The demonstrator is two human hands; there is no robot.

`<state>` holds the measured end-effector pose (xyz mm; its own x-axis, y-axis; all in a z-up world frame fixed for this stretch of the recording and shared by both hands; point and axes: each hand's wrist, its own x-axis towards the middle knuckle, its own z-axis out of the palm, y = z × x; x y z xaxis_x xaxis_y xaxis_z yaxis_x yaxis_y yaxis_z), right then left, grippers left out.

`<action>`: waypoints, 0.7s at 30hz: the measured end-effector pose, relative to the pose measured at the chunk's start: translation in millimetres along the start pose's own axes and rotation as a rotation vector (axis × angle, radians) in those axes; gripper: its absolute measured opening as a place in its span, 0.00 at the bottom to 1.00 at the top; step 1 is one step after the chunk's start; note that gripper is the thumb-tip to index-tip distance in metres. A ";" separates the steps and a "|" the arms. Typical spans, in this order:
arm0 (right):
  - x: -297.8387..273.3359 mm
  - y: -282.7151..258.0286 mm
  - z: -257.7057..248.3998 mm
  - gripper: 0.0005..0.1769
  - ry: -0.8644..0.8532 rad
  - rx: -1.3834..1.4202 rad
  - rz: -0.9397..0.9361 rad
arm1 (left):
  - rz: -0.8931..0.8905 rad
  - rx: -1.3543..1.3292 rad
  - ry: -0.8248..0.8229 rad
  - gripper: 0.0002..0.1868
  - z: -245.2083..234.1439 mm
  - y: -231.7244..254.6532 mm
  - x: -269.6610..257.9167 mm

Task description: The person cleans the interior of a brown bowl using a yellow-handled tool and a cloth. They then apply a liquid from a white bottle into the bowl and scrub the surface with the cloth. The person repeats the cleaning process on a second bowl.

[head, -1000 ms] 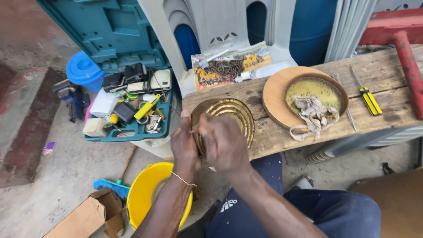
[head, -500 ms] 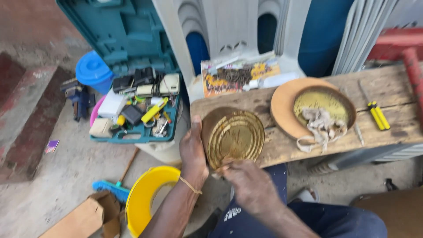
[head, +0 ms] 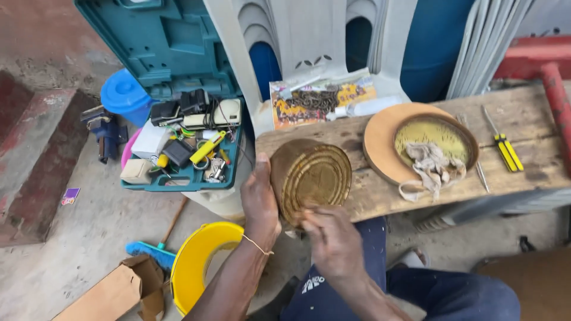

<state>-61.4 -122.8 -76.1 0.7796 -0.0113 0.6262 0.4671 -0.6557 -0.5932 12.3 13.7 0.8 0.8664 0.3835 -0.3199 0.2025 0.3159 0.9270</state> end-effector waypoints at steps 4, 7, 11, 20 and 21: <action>77.8 -32.5 -9.9 0.37 -0.149 0.156 0.069 | -0.033 -0.206 -0.007 0.26 -2.8 -9.9 2.9; 71.8 30.8 -8.2 0.22 0.157 0.036 0.077 | -0.030 -0.138 -0.029 0.30 2.5 -2.5 -13.5; 12.8 -1.3 -29.1 0.16 -0.082 0.035 0.273 | -0.051 -0.220 -0.001 0.33 -4.6 -8.6 -1.6; -33.0 89.0 -95.6 0.14 0.372 0.863 0.655 | 1.252 0.706 -0.182 0.24 -0.1 -36.1 -7.6; -36.0 99.4 -96.2 0.13 0.408 0.925 0.671 | 1.359 0.756 -0.294 0.21 3.8 -34.6 -9.4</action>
<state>-83.2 -260.2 -109.0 0.8702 -0.4877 0.0697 0.2717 0.3570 -0.8937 -1.1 -4.1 -27.5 0.6195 -0.1950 0.7604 -0.6729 -0.6307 0.3865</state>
